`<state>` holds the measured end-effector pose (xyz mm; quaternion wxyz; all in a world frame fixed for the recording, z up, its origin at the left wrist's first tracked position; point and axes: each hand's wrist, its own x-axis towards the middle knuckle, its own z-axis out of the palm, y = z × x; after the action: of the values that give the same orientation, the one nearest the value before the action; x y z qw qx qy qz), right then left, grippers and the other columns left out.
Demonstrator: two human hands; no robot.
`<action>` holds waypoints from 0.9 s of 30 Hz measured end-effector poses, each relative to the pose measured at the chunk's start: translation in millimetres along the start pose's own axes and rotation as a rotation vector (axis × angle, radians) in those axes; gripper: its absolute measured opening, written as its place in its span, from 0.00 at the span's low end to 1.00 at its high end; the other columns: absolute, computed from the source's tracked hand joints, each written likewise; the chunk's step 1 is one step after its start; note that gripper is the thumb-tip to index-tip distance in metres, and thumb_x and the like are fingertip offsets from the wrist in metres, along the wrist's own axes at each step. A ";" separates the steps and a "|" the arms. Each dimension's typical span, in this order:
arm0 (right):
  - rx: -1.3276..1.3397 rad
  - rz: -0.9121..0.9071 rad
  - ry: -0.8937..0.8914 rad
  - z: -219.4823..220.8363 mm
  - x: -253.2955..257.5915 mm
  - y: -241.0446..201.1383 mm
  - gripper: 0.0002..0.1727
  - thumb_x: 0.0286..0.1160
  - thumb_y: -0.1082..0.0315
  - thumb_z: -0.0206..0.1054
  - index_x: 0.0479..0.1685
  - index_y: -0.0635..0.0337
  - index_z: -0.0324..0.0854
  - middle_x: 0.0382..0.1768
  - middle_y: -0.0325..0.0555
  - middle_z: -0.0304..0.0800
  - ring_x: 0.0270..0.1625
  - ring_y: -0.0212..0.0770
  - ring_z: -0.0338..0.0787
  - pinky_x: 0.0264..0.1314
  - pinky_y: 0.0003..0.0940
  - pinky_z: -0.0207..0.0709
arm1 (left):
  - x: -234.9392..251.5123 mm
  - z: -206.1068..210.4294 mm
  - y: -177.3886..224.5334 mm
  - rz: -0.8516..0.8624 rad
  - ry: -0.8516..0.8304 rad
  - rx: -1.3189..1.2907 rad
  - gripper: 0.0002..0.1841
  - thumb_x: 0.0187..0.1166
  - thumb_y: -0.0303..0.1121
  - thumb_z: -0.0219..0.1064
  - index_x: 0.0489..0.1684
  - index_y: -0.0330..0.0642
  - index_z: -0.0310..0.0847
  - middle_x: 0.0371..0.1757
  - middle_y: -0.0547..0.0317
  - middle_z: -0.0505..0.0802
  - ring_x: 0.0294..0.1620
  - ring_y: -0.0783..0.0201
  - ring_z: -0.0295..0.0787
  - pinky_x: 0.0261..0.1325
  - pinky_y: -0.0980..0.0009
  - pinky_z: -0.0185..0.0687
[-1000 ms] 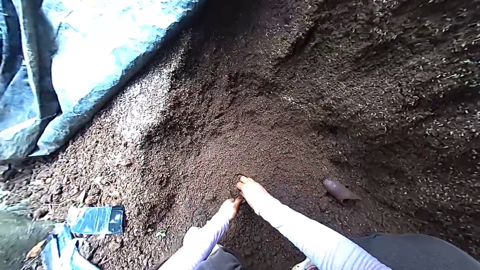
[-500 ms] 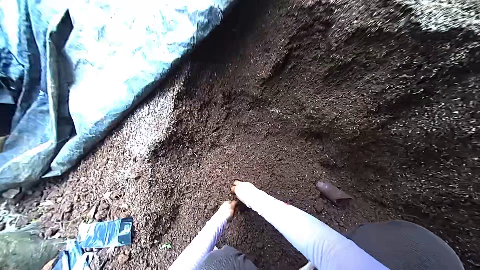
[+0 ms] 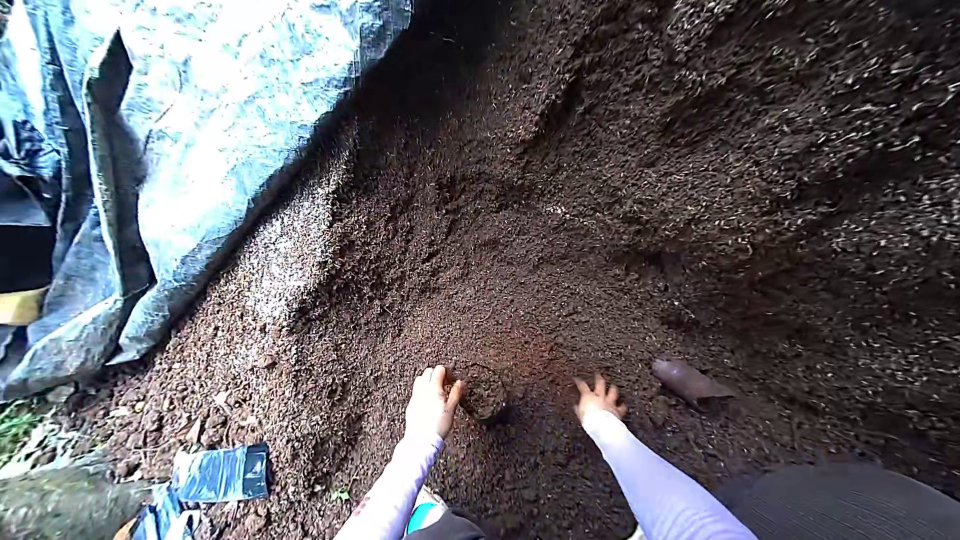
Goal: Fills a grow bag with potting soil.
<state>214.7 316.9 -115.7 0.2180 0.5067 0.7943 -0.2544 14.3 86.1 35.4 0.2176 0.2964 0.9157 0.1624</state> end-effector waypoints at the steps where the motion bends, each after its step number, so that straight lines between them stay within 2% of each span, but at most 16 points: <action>1: 0.003 0.022 -0.038 6.7 2.8 8.1 0.40 0.74 0.67 0.72 0.90 0.39 0.65 0.96 0.57 0.43 0.93 0.74 0.46 0.80 0.78 0.60 | 0.1 4.8 -4.3 0.061 0.049 0.004 0.23 0.92 0.45 0.50 0.64 0.40 0.86 0.67 0.43 0.87 0.73 0.44 0.80 0.77 0.50 0.73; 2: 0.001 0.019 -0.082 11.1 4.2 13.8 0.40 0.75 0.70 0.72 0.91 0.44 0.64 0.95 0.60 0.43 0.93 0.73 0.49 0.81 0.71 0.66 | -0.1 8.8 -7.6 0.109 0.098 -0.015 0.23 0.93 0.41 0.48 0.62 0.38 0.88 0.68 0.41 0.87 0.73 0.42 0.80 0.77 0.50 0.71; 4: 0.037 0.011 -0.087 12.2 6.6 22.8 0.39 0.75 0.72 0.72 0.90 0.48 0.65 0.94 0.63 0.47 0.91 0.72 0.54 0.84 0.64 0.66 | 2.1 15.4 -12.7 0.162 0.210 -0.085 0.18 0.87 0.39 0.56 0.52 0.38 0.92 0.64 0.42 0.90 0.69 0.43 0.82 0.75 0.51 0.73; 6: 0.077 0.032 0.079 7.8 10.6 31.3 0.38 0.73 0.66 0.75 0.87 0.46 0.68 0.92 0.62 0.53 0.88 0.74 0.60 0.79 0.68 0.69 | 6.7 15.4 -16.6 0.126 0.271 -0.187 0.13 0.80 0.39 0.68 0.47 0.38 0.93 0.57 0.45 0.91 0.64 0.47 0.85 0.71 0.52 0.76; 7: 0.086 0.057 0.126 4.5 13.1 32.3 0.41 0.72 0.60 0.77 0.89 0.43 0.66 0.93 0.60 0.50 0.89 0.73 0.58 0.80 0.70 0.67 | 8.8 14.5 -18.8 0.089 0.294 -0.241 0.13 0.77 0.38 0.71 0.45 0.37 0.92 0.54 0.45 0.91 0.61 0.48 0.85 0.69 0.52 0.76; 8: 0.077 0.080 0.113 1.8 15.5 31.2 0.43 0.72 0.56 0.78 0.90 0.41 0.64 0.95 0.58 0.46 0.91 0.73 0.55 0.81 0.71 0.64 | 10.4 13.3 -20.9 0.042 0.302 -0.299 0.12 0.76 0.37 0.72 0.44 0.36 0.91 0.51 0.45 0.91 0.58 0.50 0.85 0.67 0.53 0.76; 9: 0.060 0.089 0.073 0.8 16.9 28.4 0.43 0.72 0.57 0.77 0.91 0.41 0.63 0.95 0.58 0.45 0.91 0.72 0.53 0.81 0.72 0.63 | 11.2 12.5 -22.5 -0.011 0.301 -0.354 0.12 0.77 0.36 0.72 0.44 0.35 0.89 0.50 0.46 0.90 0.55 0.52 0.85 0.65 0.54 0.77; 11: 0.096 0.068 -0.043 0.6 18.3 20.4 0.37 0.74 0.70 0.73 0.87 0.49 0.68 0.91 0.62 0.53 0.89 0.71 0.60 0.83 0.66 0.67 | 10.7 10.3 -21.0 -0.123 0.260 -0.420 0.12 0.80 0.35 0.69 0.50 0.36 0.84 0.51 0.47 0.89 0.50 0.56 0.87 0.60 0.56 0.81; 12: 0.201 0.065 -0.127 -1.0 17.2 15.6 0.34 0.72 0.74 0.73 0.83 0.53 0.73 0.88 0.63 0.60 0.87 0.66 0.66 0.82 0.61 0.70 | 10.0 10.5 -18.9 -0.163 0.233 -0.445 0.12 0.82 0.34 0.67 0.55 0.36 0.83 0.53 0.48 0.90 0.48 0.58 0.89 0.58 0.57 0.83; 14: 0.571 0.044 -0.353 -11.1 10.9 3.1 0.30 0.72 0.80 0.72 0.76 0.64 0.73 0.77 0.64 0.74 0.74 0.57 0.82 0.71 0.51 0.81 | 8.4 13.1 -16.8 -0.203 0.167 -0.493 0.15 0.85 0.32 0.64 0.64 0.35 0.80 0.60 0.47 0.91 0.53 0.58 0.91 0.63 0.58 0.84; 16: 0.798 -0.096 -0.555 -36.4 -4.6 -21.4 0.28 0.74 0.82 0.69 0.75 0.69 0.69 0.70 0.66 0.77 0.63 0.55 0.86 0.63 0.49 0.84 | 6.4 14.4 -18.1 -0.231 0.079 -0.512 0.17 0.89 0.36 0.60 0.68 0.35 0.79 0.63 0.44 0.90 0.61 0.55 0.90 0.69 0.55 0.81; 18: 0.755 -0.322 -0.615 -71.1 -28.6 -56.2 0.25 0.75 0.80 0.69 0.71 0.70 0.72 0.64 0.61 0.81 0.54 0.49 0.88 0.58 0.44 0.85 | 3.5 15.7 -21.3 -0.279 -0.040 -0.503 0.20 0.94 0.43 0.54 0.67 0.35 0.79 0.60 0.42 0.91 0.62 0.51 0.89 0.70 0.50 0.78; 19: 0.690 -0.434 -0.622 -89.6 -43.9 -75.4 0.24 0.75 0.79 0.70 0.70 0.69 0.74 0.65 0.60 0.82 0.55 0.47 0.88 0.59 0.43 0.85 | 3.3 17.7 -24.2 -0.300 -0.110 -0.507 0.23 0.95 0.47 0.50 0.67 0.36 0.80 0.60 0.43 0.91 0.61 0.52 0.90 0.69 0.50 0.79; 22: 0.430 -0.688 -0.624 -125.1 -76.3 -122.7 0.24 0.77 0.74 0.71 0.73 0.65 0.77 0.72 0.59 0.80 0.66 0.50 0.87 0.69 0.47 0.83 | 3.5 25.2 -27.6 -0.327 -0.302 -0.538 0.31 0.94 0.56 0.47 0.69 0.36 0.80 0.58 0.44 0.92 0.58 0.53 0.90 0.67 0.51 0.80; 25: 0.135 -0.776 -0.423 -142.6 -95.6 -155.2 0.20 0.89 0.65 0.60 0.75 0.61 0.78 0.75 0.58 0.81 0.72 0.52 0.86 0.76 0.51 0.78 | 3.1 29.9 -22.3 -0.302 -0.443 -0.487 0.29 0.94 0.53 0.49 0.70 0.34 0.79 0.61 0.39 0.91 0.60 0.49 0.90 0.69 0.48 0.78; 27: 0.069 -0.769 -0.244 -149.3 -105.7 -172.2 0.22 0.94 0.59 0.52 0.70 0.65 0.80 0.70 0.60 0.84 0.73 0.53 0.84 0.79 0.51 0.72 | 4.5 31.4 -19.2 -0.255 -0.471 -0.415 0.27 0.95 0.49 0.48 0.66 0.32 0.80 0.59 0.37 0.91 0.59 0.46 0.89 0.69 0.45 0.76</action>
<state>85.1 275.4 95.5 0.1824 0.1455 0.8853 -0.4021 17.5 79.3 -1.0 0.4972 0.1581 0.8176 0.2438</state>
